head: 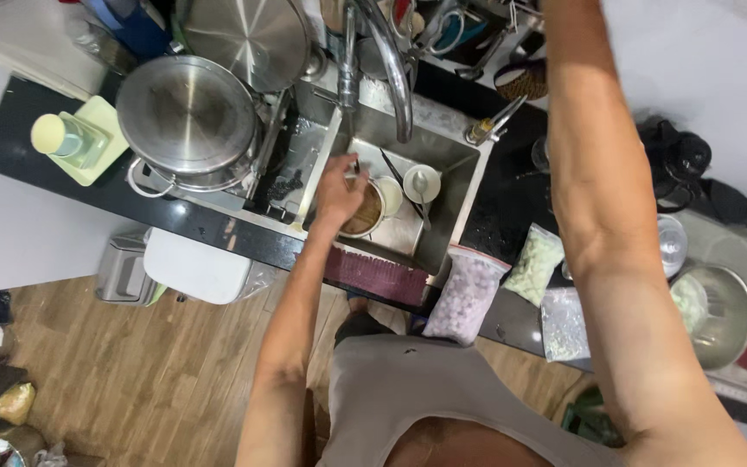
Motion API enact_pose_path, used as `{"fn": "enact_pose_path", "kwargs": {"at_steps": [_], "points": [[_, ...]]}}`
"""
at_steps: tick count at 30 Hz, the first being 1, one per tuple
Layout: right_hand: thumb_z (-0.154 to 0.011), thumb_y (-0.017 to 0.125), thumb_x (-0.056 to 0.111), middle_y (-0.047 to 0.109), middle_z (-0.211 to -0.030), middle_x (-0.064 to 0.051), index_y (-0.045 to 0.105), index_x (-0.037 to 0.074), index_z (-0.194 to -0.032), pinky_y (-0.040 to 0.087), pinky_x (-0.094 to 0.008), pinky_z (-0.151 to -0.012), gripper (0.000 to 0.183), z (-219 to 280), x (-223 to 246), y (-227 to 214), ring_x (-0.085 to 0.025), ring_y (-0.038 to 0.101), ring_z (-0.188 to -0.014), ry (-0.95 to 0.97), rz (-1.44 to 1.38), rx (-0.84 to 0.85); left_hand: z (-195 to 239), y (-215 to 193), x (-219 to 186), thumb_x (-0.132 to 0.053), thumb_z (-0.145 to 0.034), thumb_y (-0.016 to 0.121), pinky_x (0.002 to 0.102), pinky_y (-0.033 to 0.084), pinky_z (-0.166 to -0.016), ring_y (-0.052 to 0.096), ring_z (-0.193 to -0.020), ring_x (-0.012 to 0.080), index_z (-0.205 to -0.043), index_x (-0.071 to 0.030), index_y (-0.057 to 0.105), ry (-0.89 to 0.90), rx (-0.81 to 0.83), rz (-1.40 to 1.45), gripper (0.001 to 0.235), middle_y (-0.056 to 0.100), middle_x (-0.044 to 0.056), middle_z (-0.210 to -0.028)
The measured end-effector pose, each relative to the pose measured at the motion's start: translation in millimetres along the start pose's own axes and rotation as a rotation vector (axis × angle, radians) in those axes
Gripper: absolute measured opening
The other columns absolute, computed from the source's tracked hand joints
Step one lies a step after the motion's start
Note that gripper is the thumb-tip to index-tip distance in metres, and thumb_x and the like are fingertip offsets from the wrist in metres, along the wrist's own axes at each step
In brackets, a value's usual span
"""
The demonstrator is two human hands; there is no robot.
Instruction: The person retrieves sealed bags of chopped vegetables from a refrigerator and a countertainer, then pours the contents into a pot on a portable induction cooktop. They handle multiple bags of green and purple chopped vegetables and add water from a glass to the pot.
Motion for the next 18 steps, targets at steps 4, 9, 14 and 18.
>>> {"fn": "enact_pose_path", "kwargs": {"at_steps": [4,9,14,18], "points": [[-0.112,0.064,0.028,0.049,-0.153,-0.004,0.037,0.009,-0.155,0.046,-0.041,-0.115,0.054,-1,-20,-18,-0.018,0.051,-0.140,0.071,-0.245,-0.137,-18,-10,9,-0.017,-0.090,0.073,0.043,0.053,-0.098,0.067,-0.113,0.0365,-0.126,-0.003,0.066,-0.039,-0.041,-0.012,0.039,0.066,0.020,-0.124],[-0.114,0.060,0.030,0.044,-0.161,-0.003,0.032,0.011,-0.160,0.043,-0.042,-0.122,0.057,48,-27,-28,-0.018,0.047,-0.148,0.286,-0.834,-0.320,-52,-11,24,-0.013,-0.092,0.074,0.044,0.046,-0.110,0.059,-0.126,0.0398,-0.133,-0.001,0.061,0.015,-0.085,-0.142,0.044,0.060,0.021,-0.135],[-0.098,0.055,0.053,0.069,-0.118,-0.010,0.058,0.010,-0.128,0.052,-0.042,-0.099,0.052,210,30,2,-0.026,0.062,-0.114,1.008,-1.265,-0.240,-89,-15,40,-0.007,-0.087,0.077,0.046,0.035,-0.120,0.042,-0.142,0.0430,-0.148,0.003,0.048,0.142,-0.062,-0.343,0.069,0.035,0.024,-0.159],[-0.097,0.051,0.060,0.065,-0.118,-0.020,0.059,0.006,-0.122,0.047,-0.045,-0.096,0.060,305,23,41,-0.031,0.060,-0.111,1.515,-1.155,-0.131,-115,-16,50,-0.013,-0.087,0.079,0.048,0.034,-0.119,0.036,-0.145,0.0412,-0.153,0.001,0.038,0.125,0.096,-0.507,0.080,0.021,0.021,-0.166]]}}
Point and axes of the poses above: each hand's wrist, its own z-axis away from the middle knuckle, its own y-axis out of the palm, x = y × z, the point moved 3 cm from there along -z, towards the middle knuckle
